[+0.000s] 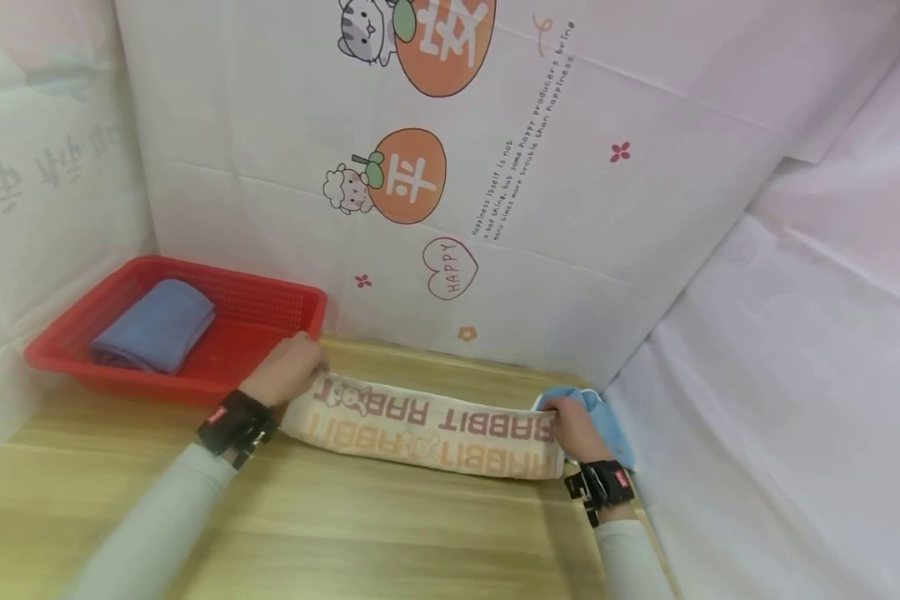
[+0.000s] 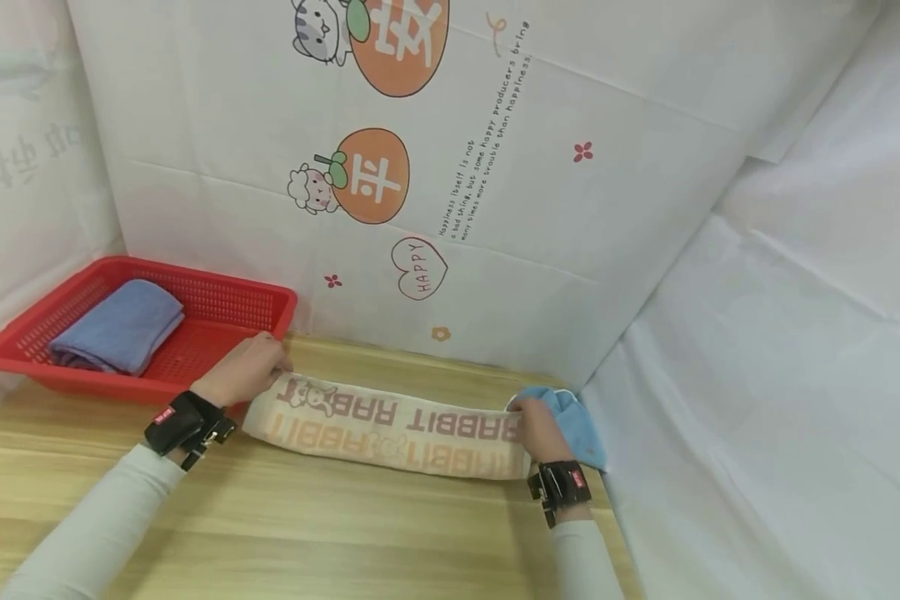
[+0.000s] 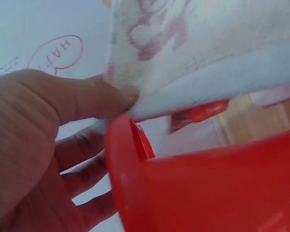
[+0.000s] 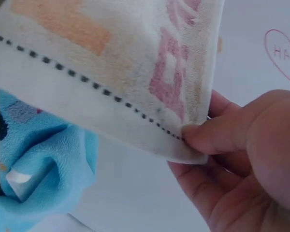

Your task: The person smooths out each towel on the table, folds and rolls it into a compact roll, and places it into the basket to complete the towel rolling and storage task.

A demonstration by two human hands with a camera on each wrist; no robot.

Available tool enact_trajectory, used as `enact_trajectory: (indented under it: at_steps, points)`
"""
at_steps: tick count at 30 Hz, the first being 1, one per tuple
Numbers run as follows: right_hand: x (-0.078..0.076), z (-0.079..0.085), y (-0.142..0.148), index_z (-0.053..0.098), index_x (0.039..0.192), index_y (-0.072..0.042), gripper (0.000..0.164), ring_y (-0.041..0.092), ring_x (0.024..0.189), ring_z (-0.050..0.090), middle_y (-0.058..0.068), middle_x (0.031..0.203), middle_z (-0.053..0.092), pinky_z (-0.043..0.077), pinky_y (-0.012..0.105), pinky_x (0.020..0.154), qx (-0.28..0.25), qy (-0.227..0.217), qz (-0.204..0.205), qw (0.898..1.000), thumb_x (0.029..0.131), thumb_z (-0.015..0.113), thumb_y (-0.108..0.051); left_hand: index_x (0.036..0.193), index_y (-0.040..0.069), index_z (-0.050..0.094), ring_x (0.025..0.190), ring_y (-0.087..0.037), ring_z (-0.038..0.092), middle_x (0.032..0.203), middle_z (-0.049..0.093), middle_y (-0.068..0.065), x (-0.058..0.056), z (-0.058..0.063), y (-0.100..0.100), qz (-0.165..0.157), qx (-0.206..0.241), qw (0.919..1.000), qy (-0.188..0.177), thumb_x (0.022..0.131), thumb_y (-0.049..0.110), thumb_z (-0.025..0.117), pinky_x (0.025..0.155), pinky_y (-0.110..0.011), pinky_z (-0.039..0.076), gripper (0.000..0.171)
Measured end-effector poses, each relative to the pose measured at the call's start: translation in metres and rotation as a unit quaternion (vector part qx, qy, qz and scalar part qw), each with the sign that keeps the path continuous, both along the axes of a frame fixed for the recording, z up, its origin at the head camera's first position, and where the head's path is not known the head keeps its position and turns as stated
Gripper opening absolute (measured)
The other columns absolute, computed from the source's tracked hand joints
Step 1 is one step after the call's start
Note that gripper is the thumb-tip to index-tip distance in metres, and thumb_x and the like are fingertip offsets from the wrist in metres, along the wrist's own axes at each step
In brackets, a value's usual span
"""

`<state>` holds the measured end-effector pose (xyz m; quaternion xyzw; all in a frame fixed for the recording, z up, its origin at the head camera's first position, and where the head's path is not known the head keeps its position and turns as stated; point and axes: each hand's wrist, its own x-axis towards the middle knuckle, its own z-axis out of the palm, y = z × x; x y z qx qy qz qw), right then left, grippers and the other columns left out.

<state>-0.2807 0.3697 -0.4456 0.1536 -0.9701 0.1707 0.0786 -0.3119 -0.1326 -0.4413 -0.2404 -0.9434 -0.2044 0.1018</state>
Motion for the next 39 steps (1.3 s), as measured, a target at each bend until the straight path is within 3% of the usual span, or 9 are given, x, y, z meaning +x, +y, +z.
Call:
enact_trajectory:
  at_steps: [9, 13, 19, 22, 25, 27, 30, 35, 39]
  points:
    - [-0.035, -0.017, -0.004, 0.067, 0.116, 0.007, 0.03, 0.041, 0.106, 0.065, 0.024, 0.112, 0.068, 0.053, 0.053, 0.089, 0.015, -0.038, -0.021, 0.999, 0.089, 0.059, 0.017, 0.081, 0.008, 0.077, 0.088, -0.033, 0.057, 0.079, 0.07, -0.011, -0.019, -0.007, 0.008, 0.049, -0.058, 0.996, 0.048, 0.08, -0.009, 0.07, 0.083, -0.052, 0.048, 0.018]
    - [-0.041, -0.028, -0.006, 0.068, 0.116, 0.006, 0.029, 0.039, 0.101, 0.065, 0.024, 0.112, 0.067, 0.055, 0.05, 0.084, 0.056, 0.0, -0.027, 0.998, 0.089, 0.062, 0.014, 0.085, 0.006, 0.076, 0.096, -0.037, 0.056, 0.086, 0.071, -0.015, -0.021, -0.01, 0.016, 0.078, -0.085, 0.991, 0.068, 0.081, -0.009, 0.071, 0.091, -0.056, 0.046, 0.016]
    - [-0.011, -0.039, -0.039, 0.071, 0.103, 0.005, 0.021, 0.04, 0.094, 0.062, 0.022, 0.101, 0.067, 0.054, 0.052, 0.079, 0.122, 0.091, -0.015, 0.988, 0.083, 0.077, -0.001, 0.09, 0.004, 0.074, 0.113, -0.043, 0.054, 0.098, 0.07, -0.019, -0.007, -0.023, 0.036, 0.096, -0.124, 0.9832, 0.094, 0.072, -0.001, 0.081, 0.107, -0.061, 0.038, 0.02]
    - [0.006, -0.051, -0.057, 0.069, 0.105, 0.007, 0.025, 0.045, 0.102, 0.061, 0.024, 0.106, 0.066, 0.05, 0.056, 0.09, 0.148, 0.055, 0.003, 0.987, 0.089, 0.075, -0.011, 0.086, 0.005, 0.073, 0.103, -0.04, 0.058, 0.091, 0.068, -0.017, 0.007, -0.033, 0.052, 0.095, -0.137, 0.9791, 0.117, 0.073, 0.005, 0.08, 0.101, -0.061, 0.041, 0.014]
    - [0.013, -0.065, -0.067, 0.061, 0.123, 0.011, 0.042, 0.052, 0.125, 0.051, 0.034, 0.129, 0.057, 0.043, 0.063, 0.103, 0.13, -0.02, -0.016, 0.991, 0.096, 0.067, -0.02, 0.085, 0.005, 0.071, 0.096, -0.038, 0.059, 0.09, 0.065, -0.018, 0.019, -0.043, 0.067, 0.096, -0.126, 0.9793, 0.127, 0.076, 0.01, 0.077, 0.093, -0.057, 0.044, 0.012]
    - [0.014, -0.074, -0.069, 0.051, 0.138, 0.011, 0.055, 0.054, 0.138, 0.039, 0.037, 0.144, 0.045, 0.037, 0.068, 0.108, 0.114, -0.058, -0.034, 0.991, 0.099, 0.062, -0.026, 0.089, 0.002, 0.07, 0.1, -0.041, 0.057, 0.097, 0.063, -0.021, 0.025, -0.047, 0.075, 0.095, -0.091, 0.9863, 0.1, 0.079, 0.014, 0.077, 0.092, -0.058, 0.045, 0.017]
    - [0.017, -0.085, -0.069, 0.034, 0.153, 0.006, 0.067, 0.055, 0.147, 0.024, 0.038, 0.157, 0.027, 0.033, 0.075, 0.106, 0.069, -0.095, -0.068, 0.991, 0.102, 0.057, -0.03, 0.1, -0.004, 0.068, 0.108, -0.047, 0.055, 0.111, 0.059, -0.028, 0.028, -0.056, 0.081, 0.114, -0.011, 0.9935, -0.003, 0.087, 0.02, 0.073, 0.088, -0.06, 0.048, 0.027]
    - [0.019, -0.084, -0.064, 0.036, 0.152, 0.007, 0.068, 0.054, 0.145, 0.028, 0.037, 0.155, 0.033, 0.035, 0.071, 0.107, 0.048, -0.114, -0.064, 0.99, 0.099, 0.06, -0.027, 0.123, -0.009, 0.059, 0.12, -0.057, 0.047, 0.126, 0.05, -0.037, 0.024, -0.071, 0.08, 0.177, 0.055, 0.9662, -0.179, 0.097, 0.025, 0.06, 0.092, -0.074, 0.042, 0.043]
    - [0.013, -0.066, -0.061, 0.064, 0.122, 0.008, 0.037, 0.041, 0.107, 0.063, 0.027, 0.115, 0.066, 0.052, 0.053, 0.09, 0.015, -0.115, -0.053, 0.992, 0.094, 0.065, -0.017, 0.126, -0.01, 0.057, 0.121, -0.059, 0.045, 0.127, 0.048, -0.039, 0.018, -0.073, 0.077, 0.186, 0.057, 0.9576, -0.213, 0.098, 0.024, 0.058, 0.092, -0.079, 0.04, 0.044]
